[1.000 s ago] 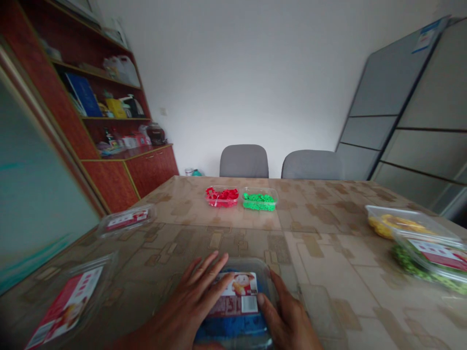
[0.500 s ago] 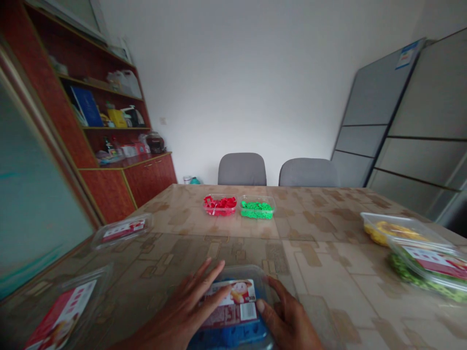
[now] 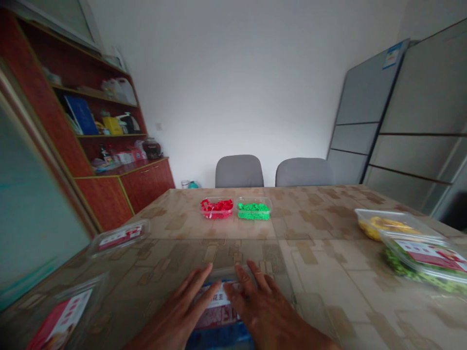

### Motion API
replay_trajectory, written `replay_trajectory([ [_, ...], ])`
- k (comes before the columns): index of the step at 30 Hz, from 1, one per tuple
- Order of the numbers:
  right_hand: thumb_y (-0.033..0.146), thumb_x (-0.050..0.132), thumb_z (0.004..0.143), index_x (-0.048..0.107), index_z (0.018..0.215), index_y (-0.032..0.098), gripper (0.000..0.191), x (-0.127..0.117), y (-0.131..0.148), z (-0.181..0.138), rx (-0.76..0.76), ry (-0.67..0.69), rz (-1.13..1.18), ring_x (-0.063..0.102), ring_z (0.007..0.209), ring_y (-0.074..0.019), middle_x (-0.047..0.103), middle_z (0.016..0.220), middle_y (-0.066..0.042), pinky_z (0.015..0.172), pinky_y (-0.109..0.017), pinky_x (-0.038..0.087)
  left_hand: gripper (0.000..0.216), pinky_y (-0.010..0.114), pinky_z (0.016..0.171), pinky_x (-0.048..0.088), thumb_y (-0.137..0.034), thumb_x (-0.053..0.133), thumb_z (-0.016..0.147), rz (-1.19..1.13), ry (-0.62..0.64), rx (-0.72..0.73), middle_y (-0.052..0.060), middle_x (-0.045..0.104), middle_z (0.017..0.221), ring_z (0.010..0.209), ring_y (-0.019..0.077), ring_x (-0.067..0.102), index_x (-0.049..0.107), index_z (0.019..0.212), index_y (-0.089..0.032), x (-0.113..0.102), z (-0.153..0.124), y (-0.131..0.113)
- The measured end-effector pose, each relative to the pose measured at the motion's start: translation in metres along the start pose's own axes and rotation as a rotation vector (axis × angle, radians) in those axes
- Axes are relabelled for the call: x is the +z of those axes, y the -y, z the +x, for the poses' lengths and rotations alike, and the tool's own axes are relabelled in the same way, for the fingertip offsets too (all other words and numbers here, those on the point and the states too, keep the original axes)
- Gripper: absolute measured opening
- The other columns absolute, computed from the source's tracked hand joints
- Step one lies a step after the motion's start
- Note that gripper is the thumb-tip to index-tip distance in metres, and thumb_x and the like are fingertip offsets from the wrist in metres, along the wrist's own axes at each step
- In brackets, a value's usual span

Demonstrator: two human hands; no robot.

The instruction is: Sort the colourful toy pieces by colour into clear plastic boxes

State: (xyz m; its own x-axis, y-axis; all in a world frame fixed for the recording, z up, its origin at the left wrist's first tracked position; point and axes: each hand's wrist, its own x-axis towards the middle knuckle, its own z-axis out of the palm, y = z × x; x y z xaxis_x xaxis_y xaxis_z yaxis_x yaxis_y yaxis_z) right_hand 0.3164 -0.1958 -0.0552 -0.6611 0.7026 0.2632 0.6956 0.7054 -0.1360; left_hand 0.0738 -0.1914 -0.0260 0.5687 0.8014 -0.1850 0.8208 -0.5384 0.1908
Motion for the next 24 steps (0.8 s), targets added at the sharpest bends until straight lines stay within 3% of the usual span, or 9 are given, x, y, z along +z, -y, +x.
replay_trajectory([
  [2, 0.020, 0.065, 0.076, 0.025, 0.147, 0.029, 0.082, 0.004, -0.001, -0.001, -0.003, 0.002, -0.012, 0.023, 0.133, -0.0465, 0.029, 0.149, -0.018, 0.087, -0.066, 0.044, 0.078, 0.054, 0.109, 0.025, -0.031, 0.060, 0.076, -0.038, 0.014, -0.006, 0.013, 0.002, 0.154, 0.139, 0.0376, 0.009, 0.029, 0.146, -0.022, -0.002, 0.001, -0.002],
  [4, 0.014, 0.064, 0.072, 0.020, 0.149, 0.027, 0.089, -0.008, -0.002, -0.006, -0.003, 0.028, 0.014, 0.023, 0.135, -0.0432, 0.026, 0.151, -0.016, 0.093, -0.063, 0.043, 0.085, 0.053, 0.110, 0.024, -0.033, 0.065, 0.069, -0.075, -0.011, -0.001, 0.011, 0.001, 0.155, 0.140, 0.0375, 0.008, 0.030, 0.146, -0.022, -0.003, 0.005, -0.007],
  [7, 0.006, 0.059, 0.066, 0.017, 0.149, 0.023, 0.095, -0.035, -0.010, -0.017, 0.036, 0.084, 0.035, 0.019, 0.139, -0.0347, 0.021, 0.154, -0.012, 0.105, -0.055, 0.034, 0.085, 0.049, 0.111, 0.025, -0.030, 0.066, 0.064, -0.119, -0.154, 0.030, 0.009, 0.006, 0.157, 0.141, 0.0349, 0.012, 0.035, 0.143, -0.023, -0.008, 0.023, -0.020],
  [11, -0.001, 0.046, 0.072, 0.017, 0.149, 0.027, 0.087, -0.060, -0.050, -0.030, 0.124, 0.050, -0.076, 0.017, 0.141, -0.0266, 0.021, 0.154, -0.006, 0.109, -0.052, 0.029, 0.075, 0.042, 0.111, 0.028, -0.032, 0.067, 0.062, -0.133, -0.393, 0.179, 0.011, 0.024, 0.152, 0.137, 0.0318, 0.025, 0.047, 0.134, -0.020, -0.024, 0.076, -0.046],
  [13, 0.002, 0.041, 0.080, 0.022, 0.148, 0.028, 0.075, -0.068, -0.080, -0.038, 0.169, -0.019, -0.130, 0.022, 0.140, -0.0240, 0.026, 0.153, -0.005, 0.109, -0.049, 0.030, 0.072, 0.040, 0.110, 0.031, -0.035, 0.067, 0.063, -0.118, -0.454, 0.261, 0.013, 0.030, 0.148, 0.133, 0.0320, 0.032, 0.049, 0.130, -0.018, -0.034, 0.113, -0.062],
  [16, 0.019, 0.037, 0.093, 0.035, 0.143, 0.027, 0.051, -0.082, -0.125, -0.055, 0.262, -0.100, -0.164, 0.034, 0.135, -0.0238, 0.038, 0.147, -0.006, 0.108, -0.046, 0.034, 0.072, 0.043, 0.107, 0.035, -0.047, 0.066, 0.065, -0.107, -0.441, 0.317, 0.016, 0.035, 0.143, 0.130, 0.0354, 0.035, 0.050, 0.128, -0.015, -0.043, 0.171, -0.088],
  [19, 0.026, 0.032, 0.095, 0.043, 0.140, 0.025, 0.046, -0.089, -0.163, -0.077, 0.344, -0.123, -0.181, 0.040, 0.132, -0.0249, 0.042, 0.144, -0.006, 0.107, -0.044, 0.036, 0.068, 0.042, 0.105, 0.037, -0.052, 0.063, 0.069, -0.108, -0.421, 0.345, 0.014, 0.041, 0.140, 0.127, 0.0337, 0.040, 0.051, 0.125, -0.016, -0.041, 0.220, -0.115],
  [24, 0.021, 0.030, 0.092, 0.044, 0.140, 0.023, 0.049, -0.073, -0.199, -0.113, 0.477, -0.165, -0.259, 0.042, 0.130, -0.0243, 0.045, 0.143, -0.004, 0.106, -0.040, 0.039, 0.066, 0.051, 0.104, 0.036, -0.053, 0.062, 0.075, -0.097, -0.386, 0.335, 0.016, 0.032, 0.147, 0.131, 0.0383, 0.033, 0.048, 0.127, -0.016, -0.021, 0.255, -0.147],
])
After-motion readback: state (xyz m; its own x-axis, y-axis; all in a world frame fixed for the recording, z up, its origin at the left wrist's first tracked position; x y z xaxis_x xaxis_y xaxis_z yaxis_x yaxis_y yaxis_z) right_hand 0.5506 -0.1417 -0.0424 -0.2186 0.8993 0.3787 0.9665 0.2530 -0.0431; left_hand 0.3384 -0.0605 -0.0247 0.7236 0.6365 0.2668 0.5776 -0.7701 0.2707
